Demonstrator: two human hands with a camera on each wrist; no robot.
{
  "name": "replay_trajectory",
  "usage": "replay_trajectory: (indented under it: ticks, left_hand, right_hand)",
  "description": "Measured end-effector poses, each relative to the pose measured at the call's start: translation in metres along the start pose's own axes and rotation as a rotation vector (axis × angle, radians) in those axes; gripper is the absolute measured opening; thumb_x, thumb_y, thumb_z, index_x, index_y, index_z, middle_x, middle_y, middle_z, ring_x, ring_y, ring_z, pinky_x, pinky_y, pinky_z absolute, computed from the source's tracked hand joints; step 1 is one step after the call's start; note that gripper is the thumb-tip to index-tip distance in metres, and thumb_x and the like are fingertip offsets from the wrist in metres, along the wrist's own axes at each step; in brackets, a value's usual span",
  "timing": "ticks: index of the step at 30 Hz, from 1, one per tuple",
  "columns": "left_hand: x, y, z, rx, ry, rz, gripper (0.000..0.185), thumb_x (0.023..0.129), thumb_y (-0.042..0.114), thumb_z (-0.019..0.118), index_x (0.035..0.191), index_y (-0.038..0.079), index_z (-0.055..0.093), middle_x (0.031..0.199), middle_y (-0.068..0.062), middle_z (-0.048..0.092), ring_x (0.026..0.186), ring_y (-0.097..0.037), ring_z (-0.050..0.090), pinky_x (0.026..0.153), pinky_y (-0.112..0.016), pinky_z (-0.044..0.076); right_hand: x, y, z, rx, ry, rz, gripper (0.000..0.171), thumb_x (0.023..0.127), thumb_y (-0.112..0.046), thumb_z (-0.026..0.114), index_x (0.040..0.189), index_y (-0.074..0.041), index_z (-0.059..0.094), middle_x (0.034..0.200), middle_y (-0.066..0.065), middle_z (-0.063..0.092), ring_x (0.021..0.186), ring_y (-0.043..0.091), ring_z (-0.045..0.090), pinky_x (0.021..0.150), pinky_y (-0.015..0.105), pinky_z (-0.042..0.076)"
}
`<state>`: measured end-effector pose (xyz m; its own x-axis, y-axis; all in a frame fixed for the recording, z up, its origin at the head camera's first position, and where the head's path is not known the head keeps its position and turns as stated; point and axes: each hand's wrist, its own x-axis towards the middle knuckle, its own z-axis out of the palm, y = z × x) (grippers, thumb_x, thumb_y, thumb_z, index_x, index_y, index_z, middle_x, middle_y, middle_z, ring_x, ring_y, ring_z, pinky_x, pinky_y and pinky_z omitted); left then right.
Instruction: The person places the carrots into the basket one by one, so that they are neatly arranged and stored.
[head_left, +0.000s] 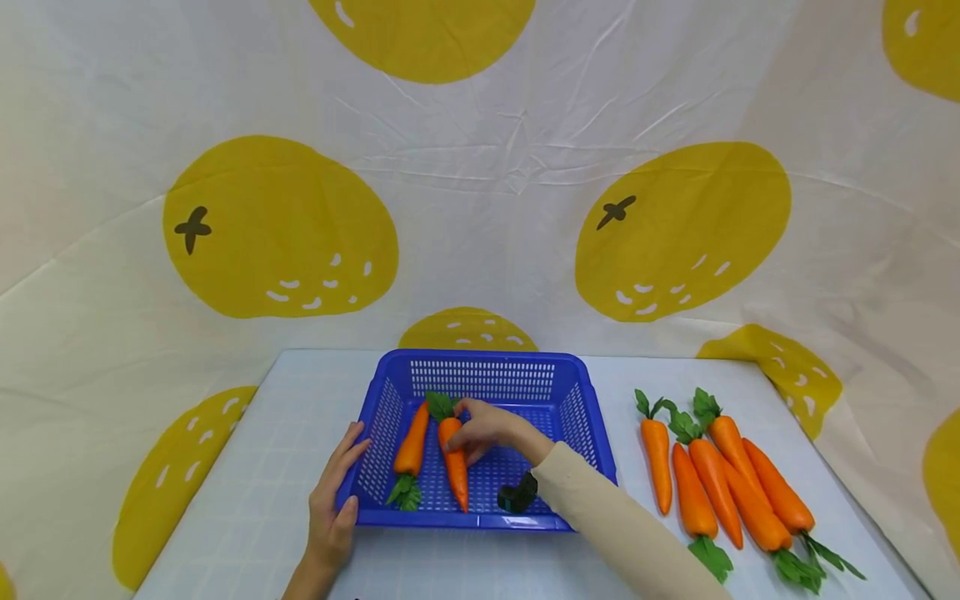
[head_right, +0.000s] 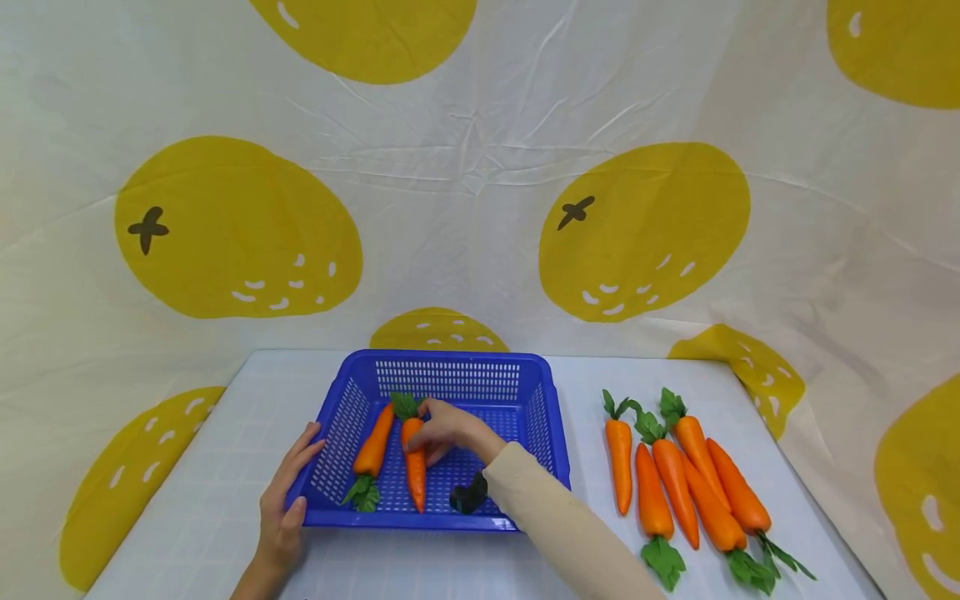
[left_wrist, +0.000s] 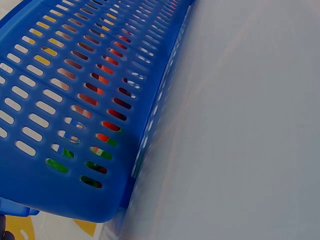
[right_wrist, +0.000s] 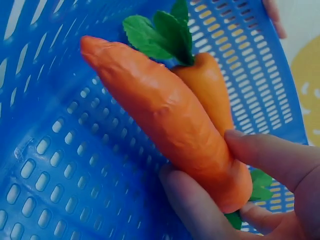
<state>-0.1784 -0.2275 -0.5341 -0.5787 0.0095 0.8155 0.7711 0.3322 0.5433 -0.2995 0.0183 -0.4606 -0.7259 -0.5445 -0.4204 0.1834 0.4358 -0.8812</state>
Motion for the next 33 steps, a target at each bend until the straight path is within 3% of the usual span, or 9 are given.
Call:
replay_trajectory:
  ticks: [5,10,15,21,33]
  left_hand:
    - [0.0011,0.0012,0.0001,0.001,0.002,0.004,0.049,0.096,0.018,0.040,0.131,-0.015,0.052,0.144,-0.036,0.042,0.142,-0.042,0.034,0.118,-0.030,0.025]
    - [0.0018,0.0020,0.0002,-0.004,0.002,0.006,0.049,0.096,0.017,0.040,0.131,-0.015,0.052,0.144,-0.036,0.042,0.141,-0.042,0.034,0.118,-0.030,0.025]
    - [0.0021,0.0029,0.0000,0.004,-0.004,-0.008,0.049,0.095,0.015,0.040,0.132,-0.014,0.052,0.145,-0.035,0.042,0.142,-0.041,0.034,0.118,-0.030,0.025]
    - [0.0013,0.0021,0.0003,-0.001,-0.002,-0.005,0.049,0.095,0.015,0.040,0.132,-0.014,0.052,0.144,-0.035,0.042,0.142,-0.041,0.034,0.118,-0.030,0.025]
    - [-0.0016,0.0039,-0.0003,0.021,-0.006,-0.048,0.049,0.093,0.014,0.041,0.134,-0.010,0.053,0.146,-0.031,0.042,0.142,-0.038,0.035,0.117,-0.027,0.026]
  right_hand:
    - [-0.0007,-0.0021,0.0018,0.023,0.009,-0.013,0.063,0.080,0.002,0.075,0.133,0.003,0.041,0.095,0.017,0.063,0.063,0.023,0.069,0.064,0.037,0.061]
    - [-0.0010,-0.0054,0.0021,0.102,-0.046,-0.027,0.064,0.082,0.009,0.070,0.138,0.005,0.038,0.094,0.021,0.065,0.078,0.036,0.072,0.074,0.043,0.060]
    - [-0.0012,-0.0070,0.0016,0.113,-0.083,-0.039,0.068,0.083,0.011,0.068,0.143,0.005,0.035,0.090,0.022,0.067,0.081,0.040,0.072,0.076,0.045,0.059]
    - [-0.0009,-0.0074,-0.0001,0.063,-0.096,-0.059,0.073,0.084,0.007,0.070,0.147,0.003,0.034,0.089,0.022,0.070,0.084,0.042,0.071,0.076,0.047,0.059]
    - [-0.0008,-0.0088,-0.0055,-0.087,-0.105,-0.135,0.064,0.089,-0.007,0.070,0.144,0.001,0.039,0.097,0.021,0.071,0.085,0.043,0.070,0.077,0.049,0.059]
